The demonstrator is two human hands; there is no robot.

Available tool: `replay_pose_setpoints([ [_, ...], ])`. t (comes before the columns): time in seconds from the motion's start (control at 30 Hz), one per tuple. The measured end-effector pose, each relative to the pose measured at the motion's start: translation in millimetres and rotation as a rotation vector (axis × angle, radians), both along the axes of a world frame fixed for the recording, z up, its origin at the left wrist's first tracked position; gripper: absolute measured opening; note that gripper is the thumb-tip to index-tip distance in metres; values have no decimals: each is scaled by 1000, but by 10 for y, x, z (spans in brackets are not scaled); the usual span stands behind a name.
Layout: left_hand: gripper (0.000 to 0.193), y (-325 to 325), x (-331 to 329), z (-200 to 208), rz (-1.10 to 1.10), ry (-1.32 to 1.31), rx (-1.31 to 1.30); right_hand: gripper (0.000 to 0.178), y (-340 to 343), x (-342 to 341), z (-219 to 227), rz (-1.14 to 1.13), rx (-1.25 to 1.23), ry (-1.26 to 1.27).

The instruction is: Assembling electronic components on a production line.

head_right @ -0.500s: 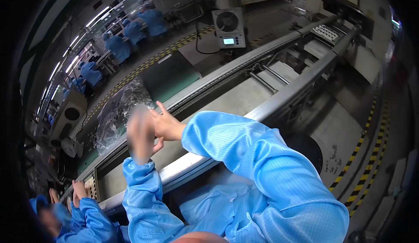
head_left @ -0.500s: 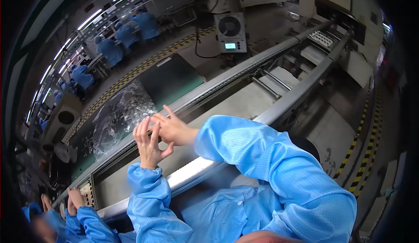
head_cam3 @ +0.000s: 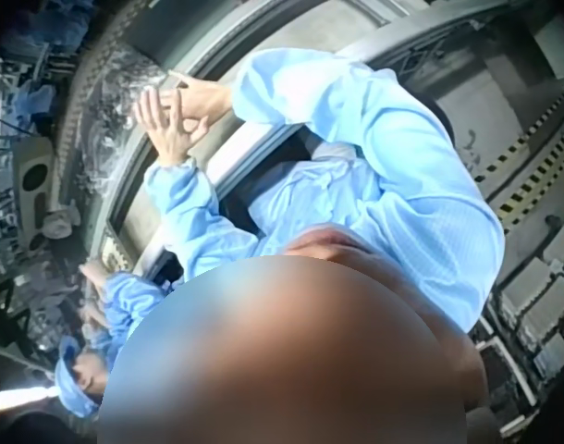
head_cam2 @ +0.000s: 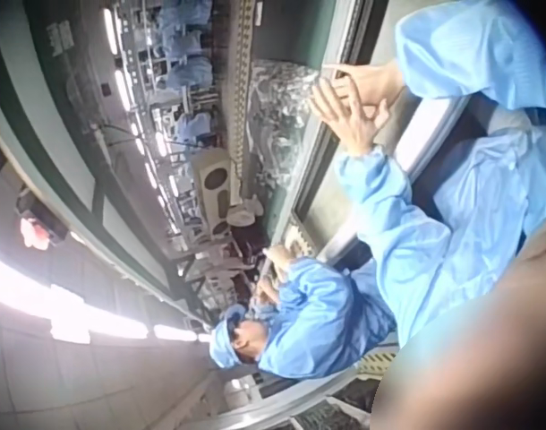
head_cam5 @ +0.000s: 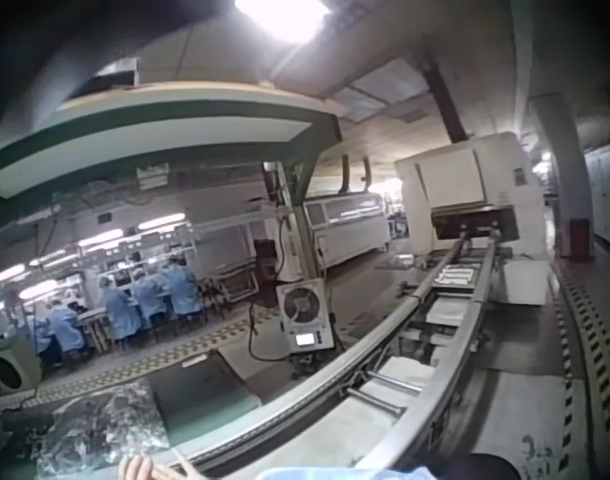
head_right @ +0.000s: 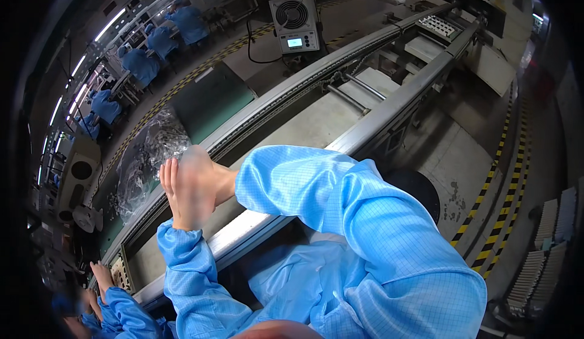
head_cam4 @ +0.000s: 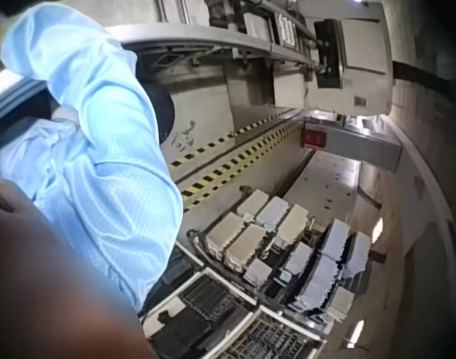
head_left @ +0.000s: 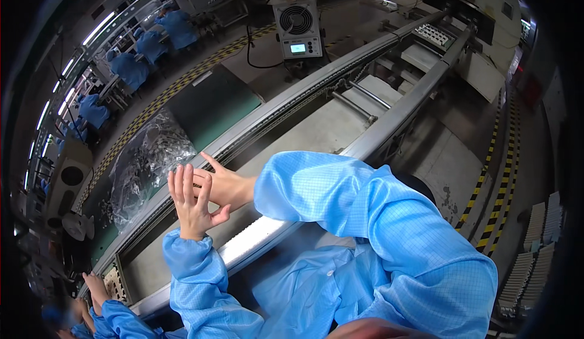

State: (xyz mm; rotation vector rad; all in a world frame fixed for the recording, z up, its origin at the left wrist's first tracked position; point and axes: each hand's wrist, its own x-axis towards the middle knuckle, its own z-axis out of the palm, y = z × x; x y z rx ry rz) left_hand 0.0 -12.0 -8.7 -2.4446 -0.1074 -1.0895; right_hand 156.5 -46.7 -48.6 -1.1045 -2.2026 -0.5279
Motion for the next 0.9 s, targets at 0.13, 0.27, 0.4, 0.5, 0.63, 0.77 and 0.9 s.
replay_pose_setpoints([
  [0.13,88,-71,14,65,-61,29,-39,91,-11,9,-5,18,-56,14],
  [0.27,87,-110,15,90,-62,48,-127,102,-33,26,46,-13,-116,56],
  [0.4,92,-100,21,104,-38,43,-89,103,20,18,2,0,-43,114],
  [0.5,103,-98,40,156,93,-79,-239,108,19,106,11,-75,7,70],
  [0.63,98,-60,-6,113,72,-165,-324,108,-42,89,141,-67,-55,69],
  [0.77,102,-94,27,152,148,-150,-296,108,-59,126,189,-134,-90,47],
  [0.9,102,-54,-51,133,239,-205,-313,109,-49,86,209,-116,-94,69],
])
